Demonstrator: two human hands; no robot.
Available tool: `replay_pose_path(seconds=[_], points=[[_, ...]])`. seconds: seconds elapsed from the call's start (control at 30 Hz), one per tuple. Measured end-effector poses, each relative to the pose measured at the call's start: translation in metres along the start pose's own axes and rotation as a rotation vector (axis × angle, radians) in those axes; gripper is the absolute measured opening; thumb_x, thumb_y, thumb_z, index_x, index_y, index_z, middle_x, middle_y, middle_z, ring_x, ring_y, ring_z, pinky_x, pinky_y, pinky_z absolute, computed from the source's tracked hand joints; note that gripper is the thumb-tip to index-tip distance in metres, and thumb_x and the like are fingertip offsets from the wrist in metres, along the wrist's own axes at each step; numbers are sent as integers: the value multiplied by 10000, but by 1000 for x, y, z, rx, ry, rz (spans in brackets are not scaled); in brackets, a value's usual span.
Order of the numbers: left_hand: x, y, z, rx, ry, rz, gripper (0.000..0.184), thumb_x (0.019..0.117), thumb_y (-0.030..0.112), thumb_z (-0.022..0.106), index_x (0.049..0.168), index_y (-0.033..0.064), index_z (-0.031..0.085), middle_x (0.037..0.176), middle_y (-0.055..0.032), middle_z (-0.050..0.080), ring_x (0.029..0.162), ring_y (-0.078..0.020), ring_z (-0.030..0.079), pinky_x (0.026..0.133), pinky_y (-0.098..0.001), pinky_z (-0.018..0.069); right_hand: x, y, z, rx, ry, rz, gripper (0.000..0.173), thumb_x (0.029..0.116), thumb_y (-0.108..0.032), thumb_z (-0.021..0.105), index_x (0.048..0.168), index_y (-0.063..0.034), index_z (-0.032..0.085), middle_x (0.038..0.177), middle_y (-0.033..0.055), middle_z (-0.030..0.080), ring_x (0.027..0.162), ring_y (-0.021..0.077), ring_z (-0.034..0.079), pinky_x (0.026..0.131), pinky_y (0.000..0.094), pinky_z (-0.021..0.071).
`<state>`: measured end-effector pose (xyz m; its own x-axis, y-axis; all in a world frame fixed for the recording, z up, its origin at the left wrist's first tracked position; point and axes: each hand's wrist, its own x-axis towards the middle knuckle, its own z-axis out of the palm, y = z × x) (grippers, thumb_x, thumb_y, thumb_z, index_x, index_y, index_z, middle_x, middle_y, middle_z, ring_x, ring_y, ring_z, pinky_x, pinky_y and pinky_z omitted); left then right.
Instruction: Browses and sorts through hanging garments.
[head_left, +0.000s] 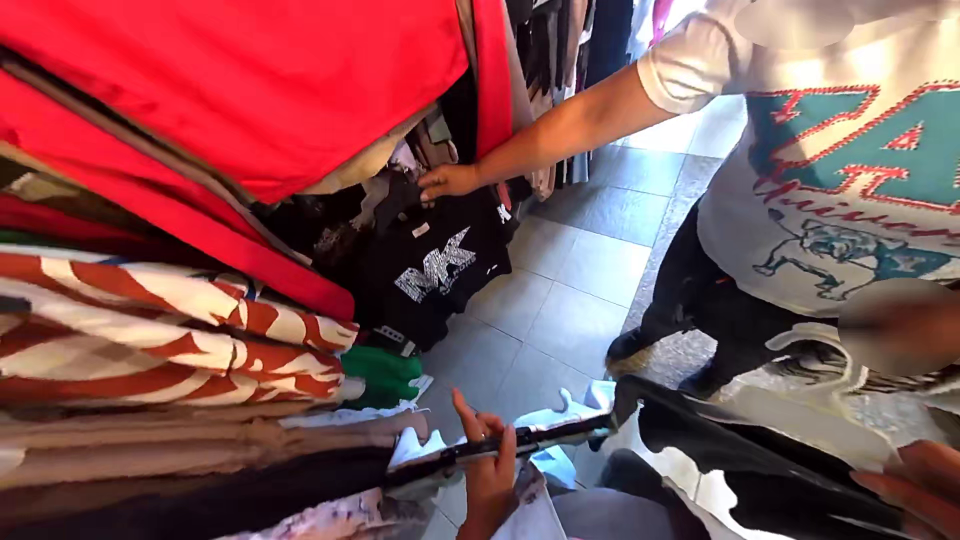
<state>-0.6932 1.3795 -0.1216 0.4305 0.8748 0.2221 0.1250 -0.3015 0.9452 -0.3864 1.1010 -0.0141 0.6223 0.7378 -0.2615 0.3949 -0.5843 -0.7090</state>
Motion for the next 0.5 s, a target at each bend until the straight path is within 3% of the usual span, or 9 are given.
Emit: replay_pose_path(seconds=[0.1,0.23,0.3,0.37,0.5], points=[[-20,9,4,-15,79,8,988,873,15,608,1509,-183,-121,812,-7,570,691,48,566,683,-137,499,-2,2,-9,-19,1,61,230,950,-60,658,1033,144,592,802,205,658,661,249,660,639,441,572],[-60,24,12,36,243,11,945,869,14,606,1503,-213,-58,807,-14,595,703,48,583,705,-145,514,0,12,-28,-59,-27,-21,249,968,-91,651,1045,139,594,816,199,659,672,243,658,649,438,565],[-86,39,14,88,288,22,940,864,16,610,1486,-236,-49,812,-22,605,710,62,588,720,-138,519,-2,20,-33,-76,-38,-38,270,974,-122,661,1068,127,616,854,217,677,709,289,677,683,489,575],[-111,61,17,129,268,14,945,868,-7,605,1474,-246,-80,838,-48,601,732,68,589,750,-140,521,-3,32,-30,-96,3,-78,251,947,-142,693,1033,91,651,808,181,687,672,283,682,652,494,579],[-150,99,19,126,108,-1,902,876,-20,554,1460,-255,-93,778,16,624,706,103,589,744,-134,525,-3,60,-17,-70,11,-114,213,919,-142,727,988,51,668,764,127,693,631,238,685,624,444,593]])
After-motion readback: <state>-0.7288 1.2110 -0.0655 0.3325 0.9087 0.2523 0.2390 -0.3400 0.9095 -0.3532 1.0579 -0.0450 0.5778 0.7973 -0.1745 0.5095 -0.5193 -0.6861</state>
